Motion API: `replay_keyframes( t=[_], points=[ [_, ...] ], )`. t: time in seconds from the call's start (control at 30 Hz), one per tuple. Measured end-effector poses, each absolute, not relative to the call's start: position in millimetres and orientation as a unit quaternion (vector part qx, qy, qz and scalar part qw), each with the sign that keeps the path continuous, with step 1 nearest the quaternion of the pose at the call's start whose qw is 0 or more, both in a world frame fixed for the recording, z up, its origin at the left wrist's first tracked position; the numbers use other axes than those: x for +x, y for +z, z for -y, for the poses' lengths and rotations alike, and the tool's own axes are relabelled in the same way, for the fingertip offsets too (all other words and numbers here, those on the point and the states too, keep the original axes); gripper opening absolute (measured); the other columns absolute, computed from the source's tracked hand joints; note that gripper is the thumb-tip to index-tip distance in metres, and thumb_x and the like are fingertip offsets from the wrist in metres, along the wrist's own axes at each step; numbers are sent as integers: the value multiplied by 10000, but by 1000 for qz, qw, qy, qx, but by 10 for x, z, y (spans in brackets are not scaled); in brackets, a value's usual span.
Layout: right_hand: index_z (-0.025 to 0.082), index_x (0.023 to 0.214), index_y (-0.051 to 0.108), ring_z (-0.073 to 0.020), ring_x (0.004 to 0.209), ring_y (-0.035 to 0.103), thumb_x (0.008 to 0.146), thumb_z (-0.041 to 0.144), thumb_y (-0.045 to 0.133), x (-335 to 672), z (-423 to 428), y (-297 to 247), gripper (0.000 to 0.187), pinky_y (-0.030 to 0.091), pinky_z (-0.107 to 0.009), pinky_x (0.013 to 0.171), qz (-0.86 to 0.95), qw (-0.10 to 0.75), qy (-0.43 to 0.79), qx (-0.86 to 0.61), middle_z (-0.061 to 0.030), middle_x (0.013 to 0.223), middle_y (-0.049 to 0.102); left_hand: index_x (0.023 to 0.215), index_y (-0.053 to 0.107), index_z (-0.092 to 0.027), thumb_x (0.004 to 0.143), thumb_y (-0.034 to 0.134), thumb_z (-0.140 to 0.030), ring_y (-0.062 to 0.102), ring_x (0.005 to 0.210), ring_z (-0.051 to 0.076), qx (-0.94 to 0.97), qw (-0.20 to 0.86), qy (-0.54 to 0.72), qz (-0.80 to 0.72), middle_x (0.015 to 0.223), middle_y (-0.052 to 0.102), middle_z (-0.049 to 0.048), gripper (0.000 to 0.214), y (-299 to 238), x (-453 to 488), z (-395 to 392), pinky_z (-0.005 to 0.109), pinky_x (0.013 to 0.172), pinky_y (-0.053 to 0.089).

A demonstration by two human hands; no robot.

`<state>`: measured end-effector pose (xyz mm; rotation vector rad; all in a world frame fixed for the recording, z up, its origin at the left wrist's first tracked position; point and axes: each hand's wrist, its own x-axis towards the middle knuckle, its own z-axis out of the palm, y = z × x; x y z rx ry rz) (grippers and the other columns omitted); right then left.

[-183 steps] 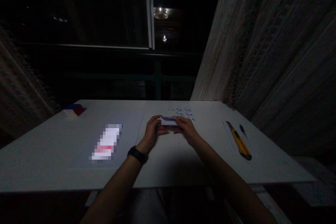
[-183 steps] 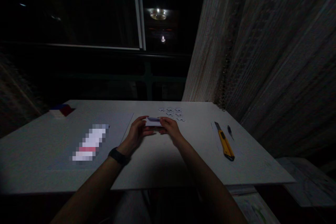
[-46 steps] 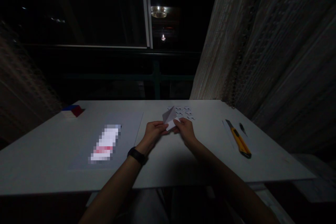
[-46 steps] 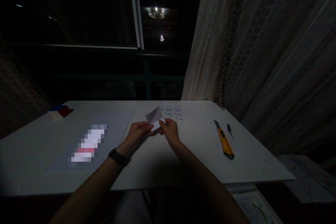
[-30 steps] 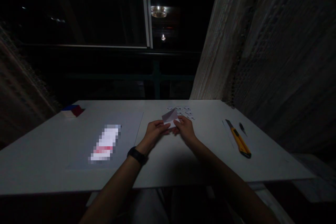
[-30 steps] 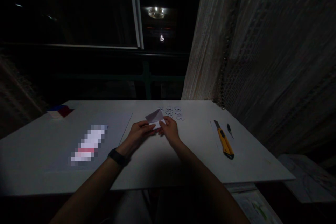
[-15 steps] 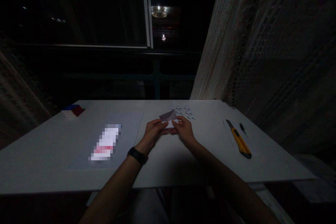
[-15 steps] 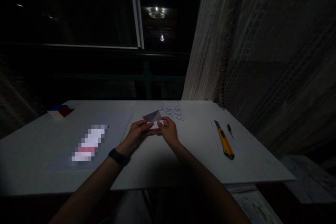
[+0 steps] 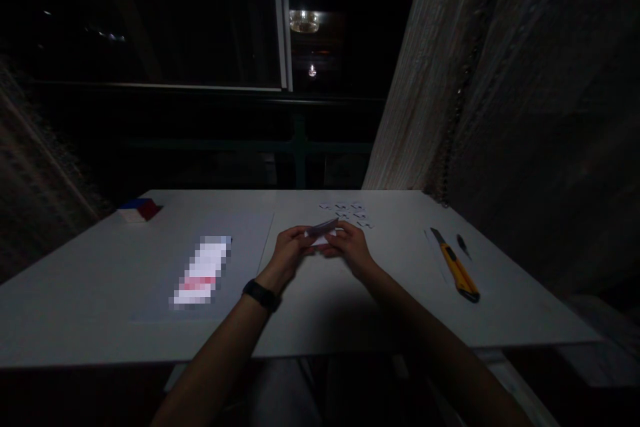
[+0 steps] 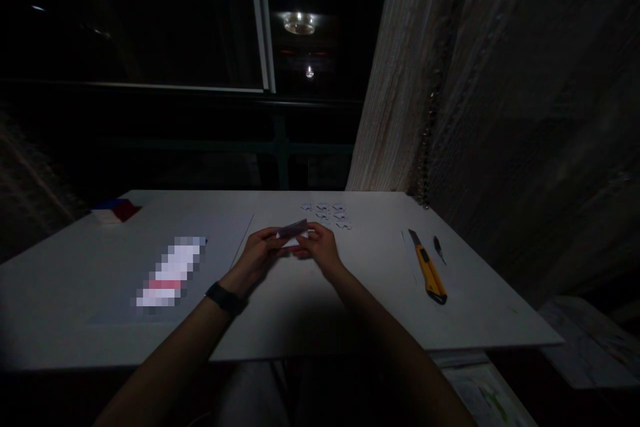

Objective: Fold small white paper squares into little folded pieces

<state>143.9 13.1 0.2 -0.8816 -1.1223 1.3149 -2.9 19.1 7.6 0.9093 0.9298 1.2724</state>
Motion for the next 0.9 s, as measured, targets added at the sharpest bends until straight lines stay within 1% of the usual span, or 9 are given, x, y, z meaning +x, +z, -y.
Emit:
replay_keyframes(
  t=[0.1,0.2,0.27,0.37,0.43,0.53,0.67,0.77,0.9],
  points=[
    [159,877,534,-205,593,679,584,253,686,1462,-140,3,343,549,-267,508,461,559,576,-378,-10,692,657,804,657,-109,536,673,-93,601,584,133,405,613,548,-399,697,648,42,269,69,-37,-204,236,535,503],
    [163,907,524,-206,603,680,591,249,688,1468,-147,-10,366,551,-266,511,460,553,582,-378,-10,684,658,850,658,-106,547,695,-121,623,679,167,421,618,549,-373,770,661,59,305,56,-35,-219,307,641,536],
    [183,959,488,-201,581,676,590,257,698,1468,-151,-23,431,551,-271,498,464,557,578,-376,2,689,656,838,660,-98,547,708,-135,627,725,187,426,619,553,-359,792,665,69,297,50,-28,-224,352,695,539],
    [227,1003,412,-193,557,672,606,275,698,1467,-158,-39,492,548,-277,484,471,573,559,-370,38,683,640,766,661,-91,533,723,-148,626,715,195,415,614,562,-367,759,667,69,248,54,-15,-220,372,695,541],
    [237,973,381,-189,558,672,618,292,695,1466,-162,-43,477,547,-275,486,474,581,548,-370,53,672,630,730,662,-94,517,730,-147,622,680,187,404,603,570,-385,712,663,60,229,70,-9,-209,351,657,542],
    [229,916,368,-180,556,670,617,328,700,1457,-166,-41,457,542,-263,483,478,582,539,-378,52,657,628,711,666,-100,500,734,-139,601,595,156,397,577,579,-418,645,651,39,225,105,-5,-189,298,585,526],
    [212,870,398,-174,548,665,598,366,715,1435,-165,-38,446,533,-246,465,486,576,531,-388,45,641,625,659,662,-101,490,737,-138,566,517,125,400,556,584,-435,566,621,19,188,128,-2,-181,244,513,480],
    [197,831,422,-171,535,662,582,388,725,1418,-160,-34,436,531,-243,458,480,572,535,-395,39,622,629,637,659,-102,497,738,-153,515,457,98,409,538,584,-449,500,582,0,168,114,0,-193,208,449,421],
    [169,734,466,-159,502,650,596,440,704,1408,-159,-25,386,527,-233,453,482,556,540,-408,5,566,643,636,659,-102,507,733,-165,476,426,81,420,523,586,-455,500,577,-1,162,85,-3,-209,193,415,373]
  ],
)
